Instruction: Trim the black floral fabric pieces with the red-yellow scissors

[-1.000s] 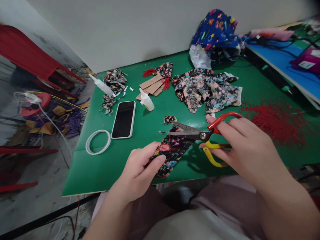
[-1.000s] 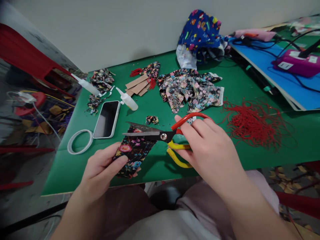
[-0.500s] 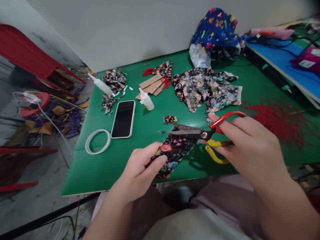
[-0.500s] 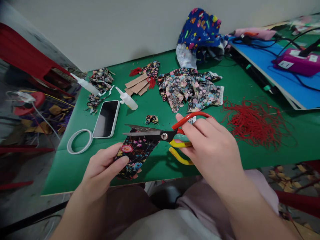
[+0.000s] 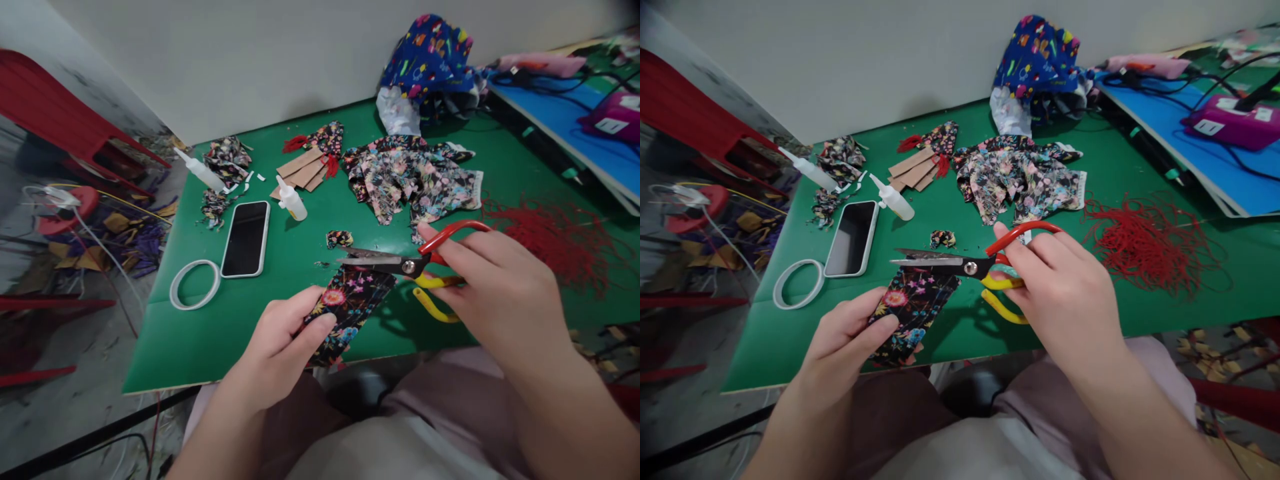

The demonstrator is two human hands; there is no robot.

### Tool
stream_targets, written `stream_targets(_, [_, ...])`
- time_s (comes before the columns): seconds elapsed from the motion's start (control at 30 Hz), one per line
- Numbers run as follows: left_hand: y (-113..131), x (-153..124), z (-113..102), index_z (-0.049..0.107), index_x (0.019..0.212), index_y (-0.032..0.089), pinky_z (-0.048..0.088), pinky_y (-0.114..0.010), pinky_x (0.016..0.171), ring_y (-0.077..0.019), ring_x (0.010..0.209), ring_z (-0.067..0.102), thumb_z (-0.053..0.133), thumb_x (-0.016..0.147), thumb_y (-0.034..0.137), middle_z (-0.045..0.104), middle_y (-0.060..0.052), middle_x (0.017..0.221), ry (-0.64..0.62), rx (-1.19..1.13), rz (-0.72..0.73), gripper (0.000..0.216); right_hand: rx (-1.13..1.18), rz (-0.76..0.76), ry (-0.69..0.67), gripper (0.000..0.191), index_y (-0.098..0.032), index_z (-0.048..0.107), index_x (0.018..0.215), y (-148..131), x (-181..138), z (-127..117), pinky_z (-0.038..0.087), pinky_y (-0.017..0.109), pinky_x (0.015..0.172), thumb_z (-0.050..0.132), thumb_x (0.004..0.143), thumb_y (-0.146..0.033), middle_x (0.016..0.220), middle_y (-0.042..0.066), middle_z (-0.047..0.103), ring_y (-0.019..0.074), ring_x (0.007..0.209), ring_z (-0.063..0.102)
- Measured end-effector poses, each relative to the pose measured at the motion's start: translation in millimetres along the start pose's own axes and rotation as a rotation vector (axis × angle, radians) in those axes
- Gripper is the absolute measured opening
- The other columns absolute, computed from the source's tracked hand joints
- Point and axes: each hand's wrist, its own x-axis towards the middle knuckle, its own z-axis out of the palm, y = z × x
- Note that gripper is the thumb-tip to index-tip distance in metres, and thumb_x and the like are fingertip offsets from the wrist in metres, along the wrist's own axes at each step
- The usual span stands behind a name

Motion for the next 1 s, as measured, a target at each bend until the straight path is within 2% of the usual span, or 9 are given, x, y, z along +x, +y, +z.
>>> stream_targets(0.13, [4.5, 1.2, -0.1, 0.062, 0.078, 0.015, 0.041, -0.021, 0.051, -0.0109, 0.055, 0.049, 0.048, 0.088, 0.033, 0.058, 0.0, 0.063, -0.027, -0.034, -0.02, 0.025, -0.034, 0.019, 0.059, 0.023, -0.018, 0.067, 0.1, 1.0, 0.1, 1.6, 0.035, 0.028, 0.058, 0.049, 0.087, -0.022, 0.063, 0.002, 0.051, 0.0157, 0.063, 0.046])
stream_targets(0.27, [5.7, 1.8, -1.3, 0.063, 0.08, 0.015, 0.042, -0.021, 0.051, -0.0116, 0.057, 0.05, 0.05, 0.087, 0.033, 0.057, 0.0, 0.064, 0.004, -0.063, -0.036, 0.023, 0.044, 0.066, 0.081, 0.026, -0.018, 0.065, 0.106, 6.0, -0.9, 3.4, 0.035, 0.028, 0.057, 0.052, 0.084, -0.022, 0.06, 0.0, 0.049, 0.016, 0.062, 0.045])
stream_targets(0.37, [5.8, 1.9, -3.1, 0.063, 0.085, 0.015, 0.043, -0.022, 0.052, -0.0125, 0.057, 0.051, 0.049, 0.087, 0.034, 0.058, -0.001, 0.064, 0.018, -0.084, -0.038, 0.024, 0.104, 0.096, 0.05, 0.031, -0.016, 0.062, 0.107, 9.3, -0.7, 3.9, 0.037, 0.03, 0.061, 0.056, 0.082, -0.034, 0.067, 0.003, 0.053, 0.0189, 0.069, 0.049])
stream_targets(0.5, [5.0, 1.6, -4.8, 0.063, 0.087, 0.015, 0.042, -0.021, 0.051, -0.0123, 0.058, 0.052, 0.048, 0.088, 0.034, 0.06, -0.001, 0.067, 0.045, -0.04, -0.02, 0.025, 0.127, 0.02, -0.011, 0.041, -0.015, 0.058, 0.097, 9.9, 1.8, 4.1, 0.039, 0.034, 0.065, 0.058, 0.078, -0.051, 0.074, 0.007, 0.053, 0.0225, 0.072, 0.049])
stream_targets(0.7, [1.9, 0.9, -3.7, 0.061, 0.082, 0.015, 0.04, -0.019, 0.051, -0.0105, 0.057, 0.051, 0.044, 0.09, 0.036, 0.06, 0.0, 0.068, 0.043, 0.038, -0.009, 0.028, 0.107, -0.113, -0.053, 0.038, -0.012, 0.058, 0.101, 7.4, 4.0, 4.4, 0.042, 0.035, 0.07, 0.055, 0.081, -0.045, 0.076, 0.007, 0.055, 0.0225, 0.074, 0.049])
stream_targets(0.83, [0.5, 1.0, -2.5, 0.061, 0.084, 0.015, 0.041, -0.019, 0.051, -0.0104, 0.056, 0.051, 0.044, 0.091, 0.036, 0.059, 0.001, 0.066, 0.034, 0.024, -0.021, 0.028, 0.079, -0.119, -0.067, 0.041, -0.008, 0.06, 0.102, 7.0, 3.3, 4.5, 0.043, 0.036, 0.069, 0.051, 0.083, -0.043, 0.075, 0.007, 0.053, 0.023, 0.073, 0.048])
stream_targets(1.0, [2.9, 1.5, -3.0, 0.063, 0.09, 0.016, 0.041, -0.02, 0.051, -0.0116, 0.057, 0.052, 0.047, 0.089, 0.034, 0.061, 0.0, 0.068, 0.035, 0.012, -0.025, 0.024, 0.067, -0.119, -0.072, 0.039, -0.009, 0.061, 0.107, 6.7, 2.6, 5.0, 0.044, 0.036, 0.071, 0.055, 0.083, -0.039, 0.075, 0.006, 0.056, 0.0229, 0.073, 0.049])
